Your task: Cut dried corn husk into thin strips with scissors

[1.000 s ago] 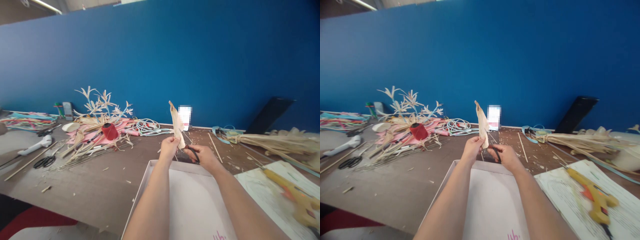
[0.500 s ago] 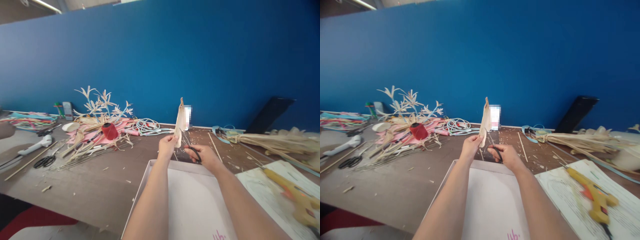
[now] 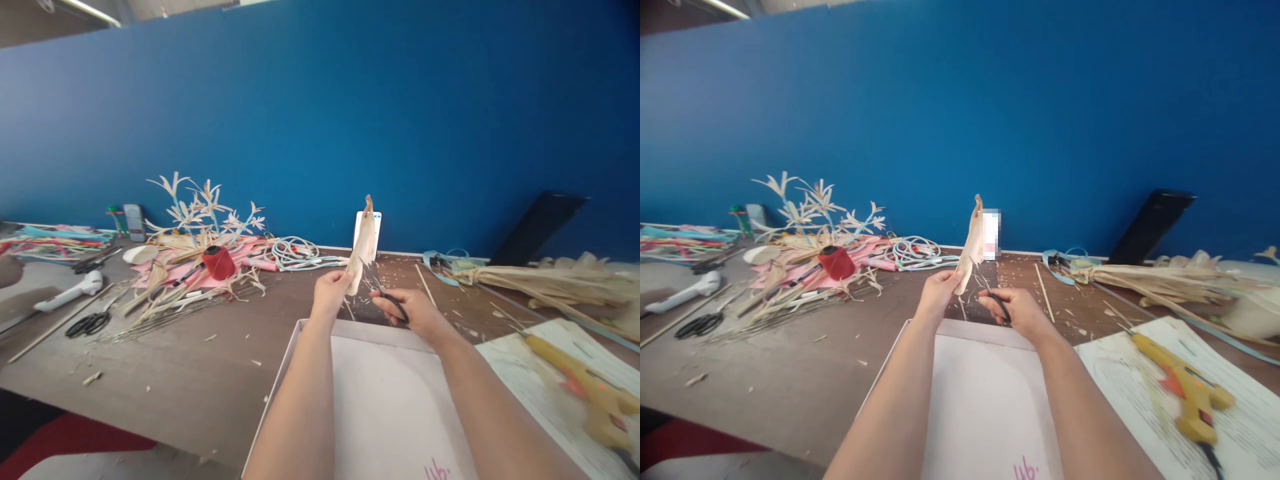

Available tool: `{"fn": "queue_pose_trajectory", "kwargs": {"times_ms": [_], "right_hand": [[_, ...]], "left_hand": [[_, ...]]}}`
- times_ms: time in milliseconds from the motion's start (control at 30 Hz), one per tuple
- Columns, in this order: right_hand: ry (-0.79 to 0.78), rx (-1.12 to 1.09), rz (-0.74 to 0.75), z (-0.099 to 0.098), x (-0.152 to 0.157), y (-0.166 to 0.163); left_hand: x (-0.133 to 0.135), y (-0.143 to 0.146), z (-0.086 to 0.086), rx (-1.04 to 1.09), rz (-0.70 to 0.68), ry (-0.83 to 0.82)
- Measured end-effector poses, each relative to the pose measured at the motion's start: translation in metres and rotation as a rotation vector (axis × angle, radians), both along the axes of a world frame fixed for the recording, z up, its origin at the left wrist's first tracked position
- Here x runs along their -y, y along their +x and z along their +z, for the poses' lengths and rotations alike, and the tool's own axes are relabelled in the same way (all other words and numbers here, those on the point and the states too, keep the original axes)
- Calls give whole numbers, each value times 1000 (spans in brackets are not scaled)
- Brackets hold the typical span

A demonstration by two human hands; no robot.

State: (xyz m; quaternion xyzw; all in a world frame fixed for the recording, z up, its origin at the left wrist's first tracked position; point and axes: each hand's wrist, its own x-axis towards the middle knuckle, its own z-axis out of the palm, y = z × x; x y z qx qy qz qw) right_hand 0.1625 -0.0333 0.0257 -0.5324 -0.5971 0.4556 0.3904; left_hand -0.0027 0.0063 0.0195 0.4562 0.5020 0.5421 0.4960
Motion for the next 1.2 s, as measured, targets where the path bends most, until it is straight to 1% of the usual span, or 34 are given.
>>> {"fn": "queue_pose_trajectory", "kwargs": {"times_ms": [300,533,700,800,1067,1200], "right_hand": [[-29,0,3,-1,1,-2],[-10,0,0,-1,1,-1],[-8,0,6,0,1,0],[-5,15,20,1,1,1],[-18,53,38,7,4,0],[-5,46,36,6,3,0]], "left_hand": [[-1,-1,-3,9,-37,39],[-2,-1,-5,1,-44,42],[-2,-4,-4,-21,-27,32],[-2,-5,-3,3,-6,20],[-3,-5,-2,31,88,58],[-2,-6,-1,33,92,69]]}}
